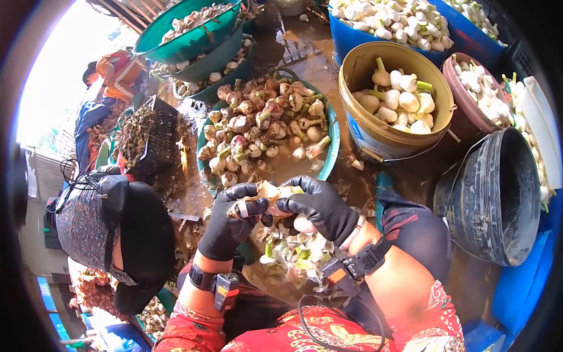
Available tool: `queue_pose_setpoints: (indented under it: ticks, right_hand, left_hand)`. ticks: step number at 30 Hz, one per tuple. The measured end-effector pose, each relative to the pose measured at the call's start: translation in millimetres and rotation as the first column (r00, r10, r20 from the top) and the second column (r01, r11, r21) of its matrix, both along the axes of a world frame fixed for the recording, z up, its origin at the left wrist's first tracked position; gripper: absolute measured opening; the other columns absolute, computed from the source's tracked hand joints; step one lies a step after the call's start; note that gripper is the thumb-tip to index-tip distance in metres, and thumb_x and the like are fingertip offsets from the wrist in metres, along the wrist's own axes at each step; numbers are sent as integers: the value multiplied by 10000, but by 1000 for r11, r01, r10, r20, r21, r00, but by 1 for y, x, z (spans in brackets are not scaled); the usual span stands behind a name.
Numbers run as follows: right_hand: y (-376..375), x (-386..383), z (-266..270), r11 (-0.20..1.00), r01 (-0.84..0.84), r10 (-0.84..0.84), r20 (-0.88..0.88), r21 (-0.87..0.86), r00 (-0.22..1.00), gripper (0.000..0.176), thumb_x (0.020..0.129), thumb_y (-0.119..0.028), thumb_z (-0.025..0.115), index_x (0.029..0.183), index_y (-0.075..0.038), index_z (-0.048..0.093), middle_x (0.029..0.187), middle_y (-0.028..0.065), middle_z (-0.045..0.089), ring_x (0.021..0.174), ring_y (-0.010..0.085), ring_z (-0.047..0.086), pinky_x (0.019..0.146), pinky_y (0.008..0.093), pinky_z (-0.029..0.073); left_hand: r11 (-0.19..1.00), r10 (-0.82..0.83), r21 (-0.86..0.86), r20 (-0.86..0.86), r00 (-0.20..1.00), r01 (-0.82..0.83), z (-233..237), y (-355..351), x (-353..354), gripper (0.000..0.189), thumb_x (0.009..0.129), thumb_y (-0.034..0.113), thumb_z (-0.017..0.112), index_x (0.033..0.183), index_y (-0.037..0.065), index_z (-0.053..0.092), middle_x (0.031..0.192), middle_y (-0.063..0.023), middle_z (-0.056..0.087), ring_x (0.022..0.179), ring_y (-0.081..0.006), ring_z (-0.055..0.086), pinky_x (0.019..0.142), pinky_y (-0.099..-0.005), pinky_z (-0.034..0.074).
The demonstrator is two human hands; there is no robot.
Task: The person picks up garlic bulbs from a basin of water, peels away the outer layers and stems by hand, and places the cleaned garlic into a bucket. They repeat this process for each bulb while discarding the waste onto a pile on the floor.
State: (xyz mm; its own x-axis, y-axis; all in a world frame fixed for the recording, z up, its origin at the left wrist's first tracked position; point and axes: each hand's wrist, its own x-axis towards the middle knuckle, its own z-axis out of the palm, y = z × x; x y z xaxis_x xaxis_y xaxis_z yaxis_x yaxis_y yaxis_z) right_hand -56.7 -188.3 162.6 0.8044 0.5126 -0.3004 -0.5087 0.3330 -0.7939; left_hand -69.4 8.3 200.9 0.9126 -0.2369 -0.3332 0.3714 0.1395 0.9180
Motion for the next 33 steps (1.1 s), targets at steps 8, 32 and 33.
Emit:
queue_pose_setpoints:
  ticks: [8,32,33]
  right_hand:
    - [-5,-3,18,982,-7,14,-38,188,999,460,746,-138,714,1149,-4,536,993,71,621,847,136,605,720,268,509]
    - [-4,2,29,904,343,-115,627,-255,771,339,720,-132,728,1037,-30,666,971,112,644,840,180,630,809,311,484]
    - [-4,2,27,903,344,-114,626,-259,771,339,720,-132,728,1037,-30,666,971,112,644,840,180,630,809,311,484]
  left_hand:
    - [908,33,-405,-185,982,-107,10,1,-1,239,802,60,624,1016,-39,584,825,-74,624,687,-114,572,590,-244,464]
    - [941,42,-330,-88,995,-69,-2,-7,-8,469,847,90,627,1278,-6,468,1169,-82,566,1034,-173,577,898,-306,487]
    - [944,43,-325,-64,997,-61,1,-9,-8,472,843,86,630,1275,-13,467,1173,-83,565,1044,-173,572,900,-300,484]
